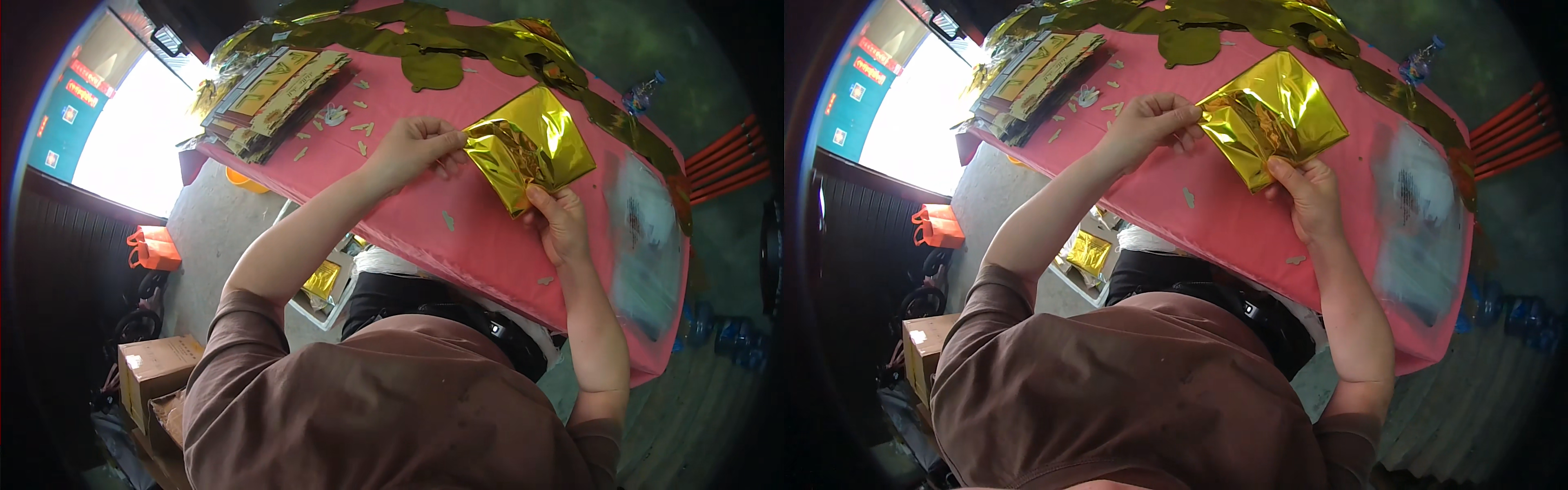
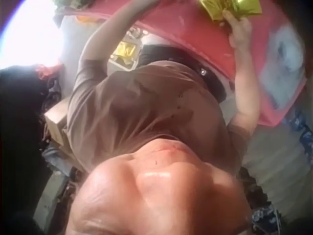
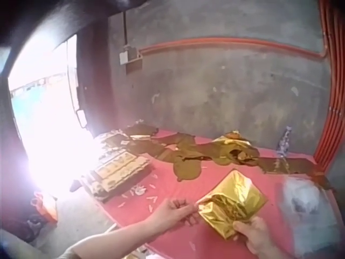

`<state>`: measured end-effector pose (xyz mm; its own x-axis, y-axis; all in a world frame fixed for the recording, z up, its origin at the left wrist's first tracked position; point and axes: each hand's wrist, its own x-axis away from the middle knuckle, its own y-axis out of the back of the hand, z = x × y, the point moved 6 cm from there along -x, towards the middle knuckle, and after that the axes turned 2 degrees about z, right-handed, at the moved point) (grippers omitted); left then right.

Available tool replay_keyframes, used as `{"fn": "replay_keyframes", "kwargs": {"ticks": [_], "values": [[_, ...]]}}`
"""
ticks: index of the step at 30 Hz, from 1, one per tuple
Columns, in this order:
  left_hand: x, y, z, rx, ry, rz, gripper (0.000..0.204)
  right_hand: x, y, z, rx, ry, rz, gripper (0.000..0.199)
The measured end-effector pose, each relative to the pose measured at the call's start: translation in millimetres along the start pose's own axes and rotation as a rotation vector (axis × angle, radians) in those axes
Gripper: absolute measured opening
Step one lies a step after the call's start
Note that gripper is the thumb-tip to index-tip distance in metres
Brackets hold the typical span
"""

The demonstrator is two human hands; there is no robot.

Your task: Folding gold-colored square paper sheets into smaller packages at a workstation.

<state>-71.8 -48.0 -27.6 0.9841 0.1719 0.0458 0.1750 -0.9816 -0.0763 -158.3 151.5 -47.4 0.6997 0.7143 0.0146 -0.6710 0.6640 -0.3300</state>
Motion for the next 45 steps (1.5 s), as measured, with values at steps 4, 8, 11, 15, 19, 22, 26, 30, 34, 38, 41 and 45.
{"fn": "replay_keyframes", "kwargs": {"ticks": [4,8,11,15,19,22,26,30,34,38,41,45], "values": [[-1.4,2.2,-3.2,-0.013,0.021,0.003,0.026,-1.0,3.4,-1.4,0.016,-0.022,0.031,0.007],[0.2,25.3,-6.7,-0.120,0.012,-0.072,0.025,-1.0,6.5,-2.0,0.008,-0.022,-0.008,0.008],[5.2,61.9,-19.5,-0.535,-0.079,-0.249,0.022,1.4,9.3,1.4,0.010,-0.028,-0.039,0.008],[28.6,109.1,-60.6,-1.518,-0.390,-0.647,0.021,2.8,5.2,2.7,0.016,-0.052,-0.058,0.007],[39.3,153.3,-55.8,-1.770,0.062,-0.749,0.022,-0.6,11.5,-2.5,0.033,-0.032,-0.004,0.012],[39.2,156.0,-50.5,-1.866,0.038,-0.709,0.018,-0.2,10.2,-2.9,0.033,-0.044,-0.018,0.012],[37.0,152.5,-50.8,-1.906,-0.023,-0.736,0.016,0.6,7.5,-1.7,0.031,-0.059,-0.020,0.011],[37.6,147.7,-55.8,-1.858,-0.068,-0.779,0.016,0.6,9.0,-2.4,0.007,-0.074,-0.023,0.010],[38.3,150.7,-55.5,-1.793,-0.052,-0.824,0.018,1.7,8.5,-1.2,0.021,-0.055,-0.023,0.010],[39.1,156.7,-54.3,-1.743,-0.097,-0.826,0.019,0.9,9.0,-2.1,0.032,-0.051,-0.017,0.010],[40.1,156.6,-54.1,-1.708,-0.083,-0.812,0.018,1.5,9.3,-2.1,0.031,-0.048,-0.017,0.010],[39.3,162.4,-55.0,-1.617,-0.070,-0.804,0.020,2.3,6.9,-0.3,0.036,-0.035,-0.008,0.010]]}}
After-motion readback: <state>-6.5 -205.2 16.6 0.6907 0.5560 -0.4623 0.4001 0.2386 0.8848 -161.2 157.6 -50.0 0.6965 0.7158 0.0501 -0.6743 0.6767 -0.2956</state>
